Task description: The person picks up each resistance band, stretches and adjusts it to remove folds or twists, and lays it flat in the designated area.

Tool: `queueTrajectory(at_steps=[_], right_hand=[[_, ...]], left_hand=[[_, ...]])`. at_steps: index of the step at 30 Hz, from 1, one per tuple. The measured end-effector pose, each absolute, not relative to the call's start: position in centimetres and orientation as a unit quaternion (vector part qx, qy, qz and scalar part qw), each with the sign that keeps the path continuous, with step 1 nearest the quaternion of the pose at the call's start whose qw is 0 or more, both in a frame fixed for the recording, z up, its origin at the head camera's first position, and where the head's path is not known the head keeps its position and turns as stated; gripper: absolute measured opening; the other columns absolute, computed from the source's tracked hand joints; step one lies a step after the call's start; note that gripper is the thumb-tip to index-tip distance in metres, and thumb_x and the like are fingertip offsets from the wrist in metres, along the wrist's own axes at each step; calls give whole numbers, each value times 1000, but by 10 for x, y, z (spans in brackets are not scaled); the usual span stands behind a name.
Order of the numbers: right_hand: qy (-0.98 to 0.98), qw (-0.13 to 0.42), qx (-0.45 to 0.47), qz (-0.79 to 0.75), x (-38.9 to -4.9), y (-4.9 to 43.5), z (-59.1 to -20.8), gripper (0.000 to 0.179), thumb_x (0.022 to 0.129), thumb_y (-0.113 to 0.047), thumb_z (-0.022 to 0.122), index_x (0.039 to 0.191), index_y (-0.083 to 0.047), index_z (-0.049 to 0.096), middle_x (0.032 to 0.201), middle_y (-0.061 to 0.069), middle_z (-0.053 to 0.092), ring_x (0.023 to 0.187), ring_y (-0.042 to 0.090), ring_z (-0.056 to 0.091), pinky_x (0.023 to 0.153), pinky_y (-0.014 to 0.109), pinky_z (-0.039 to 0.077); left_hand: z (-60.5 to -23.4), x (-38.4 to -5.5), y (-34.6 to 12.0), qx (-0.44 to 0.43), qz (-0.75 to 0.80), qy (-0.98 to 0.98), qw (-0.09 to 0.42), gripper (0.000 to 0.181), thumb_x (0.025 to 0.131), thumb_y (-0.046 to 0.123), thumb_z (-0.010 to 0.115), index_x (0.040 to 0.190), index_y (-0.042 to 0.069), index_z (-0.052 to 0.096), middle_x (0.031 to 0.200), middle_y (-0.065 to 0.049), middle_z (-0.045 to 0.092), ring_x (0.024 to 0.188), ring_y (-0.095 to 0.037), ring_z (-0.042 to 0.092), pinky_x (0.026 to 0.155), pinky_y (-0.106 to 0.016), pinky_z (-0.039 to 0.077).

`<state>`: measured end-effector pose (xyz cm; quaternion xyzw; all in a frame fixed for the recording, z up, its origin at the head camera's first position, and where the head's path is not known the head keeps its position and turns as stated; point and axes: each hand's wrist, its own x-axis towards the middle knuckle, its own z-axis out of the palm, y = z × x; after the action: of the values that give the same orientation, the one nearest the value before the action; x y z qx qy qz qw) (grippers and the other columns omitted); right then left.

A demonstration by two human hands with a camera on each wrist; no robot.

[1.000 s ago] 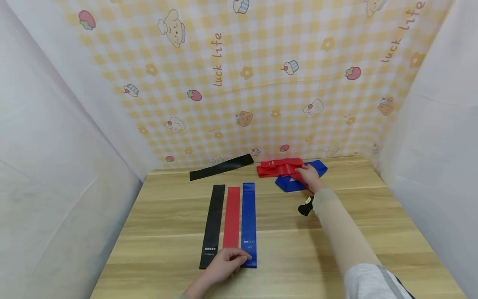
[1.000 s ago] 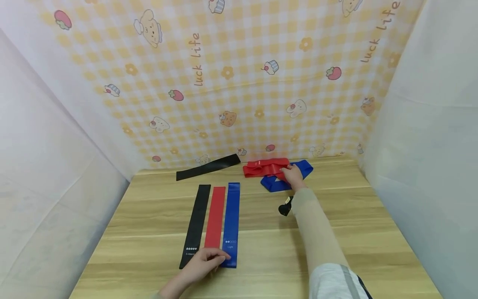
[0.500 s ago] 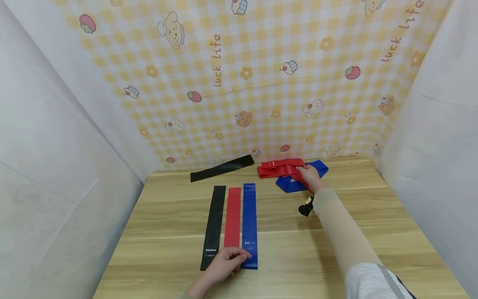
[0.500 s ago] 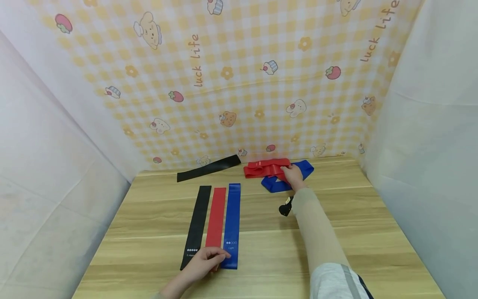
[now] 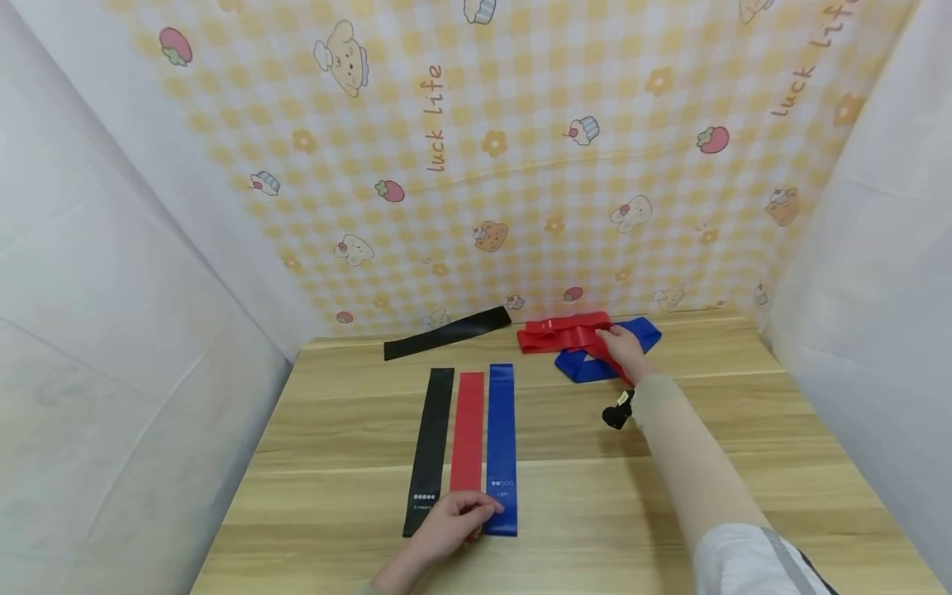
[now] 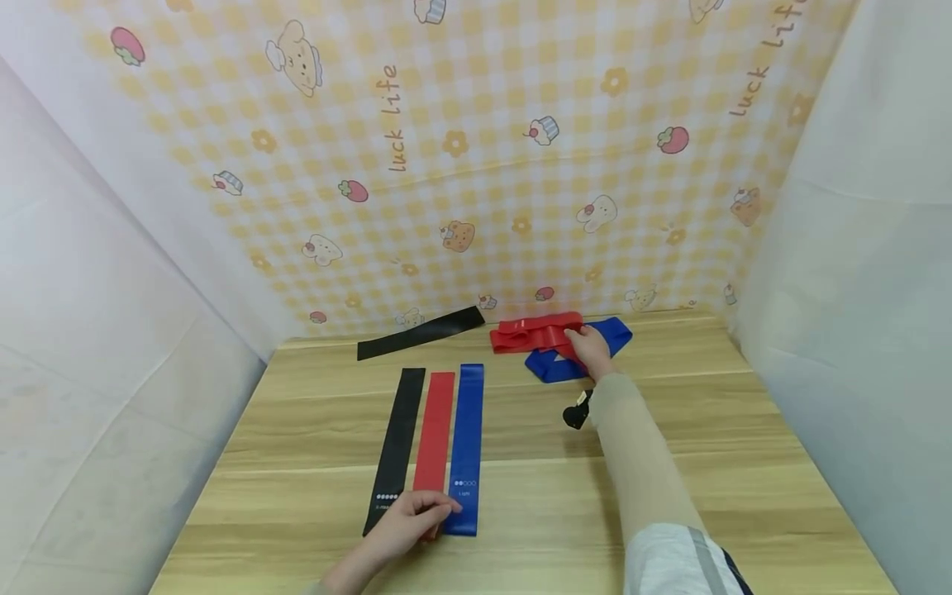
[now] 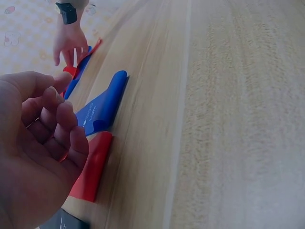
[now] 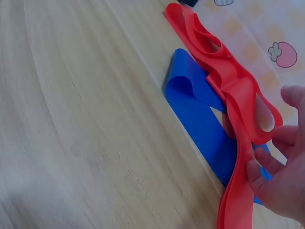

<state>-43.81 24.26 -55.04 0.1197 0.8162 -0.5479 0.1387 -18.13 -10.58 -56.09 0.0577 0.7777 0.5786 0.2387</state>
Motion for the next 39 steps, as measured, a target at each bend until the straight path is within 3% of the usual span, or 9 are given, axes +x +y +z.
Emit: queueTrajectory(at_steps=[4, 9, 15, 26, 34, 39], right_hand=[[784, 146, 103, -594, -433, 239, -541, 68, 104, -40, 39, 154, -2, 13, 160, 17, 11, 146, 34, 9, 116, 47, 13], [739, 151, 81, -652, -427, 227, -531, 67, 104, -43, 37, 155, -6, 15, 158, 18, 18, 143, 33, 20, 113, 46, 24], [715, 129, 21, -686, -416, 206, -509, 62, 105, -43, 35, 153, -5, 25, 156, 15, 24, 143, 31, 23, 113, 48, 24], [662, 119, -94, -734, -390, 182, -467, 60, 107, -40, 28, 150, 1, 29, 154, 21, 28, 141, 38, 25, 115, 48, 17], [626, 134, -151, -754, -362, 173, -433, 58, 108, -34, 23, 148, 7, 27, 154, 24, 24, 141, 41, 23, 114, 52, 16], [596, 140, -166, -773, -360, 170, -433, 60, 107, -37, 22, 147, 6, 30, 155, 22, 25, 140, 41, 27, 114, 51, 19]], left_hand=[[-557, -185, -104, 71, 575, 781, 233, 22, 98, 22, 58, 105, 8, 74, 69, -3, 57, 63, -14, 50, 56, -23, 40], [-553, -196, -102, 75, 585, 777, 220, 24, 98, 21, 58, 108, 4, 72, 92, -13, 67, 75, -18, 58, 68, -26, 49], [-542, -216, -100, 65, 623, 755, 196, 26, 100, 20, 55, 112, 1, 69, 105, -22, 65, 89, -27, 65, 82, -32, 54], [-508, -260, -93, 3, 681, 722, 122, 29, 101, 11, 51, 123, -6, 61, 107, -12, 67, 105, -37, 62, 96, -52, 46], [-509, -306, -78, -6, 659, 749, 65, 36, 100, 22, 55, 131, 4, 57, 125, -16, 61, 117, -33, 55, 100, -51, 42], [-493, -326, -63, 9, 633, 771, 61, 46, 98, 23, 58, 142, 16, 48, 138, -7, 52, 128, -26, 46, 104, -48, 38]])
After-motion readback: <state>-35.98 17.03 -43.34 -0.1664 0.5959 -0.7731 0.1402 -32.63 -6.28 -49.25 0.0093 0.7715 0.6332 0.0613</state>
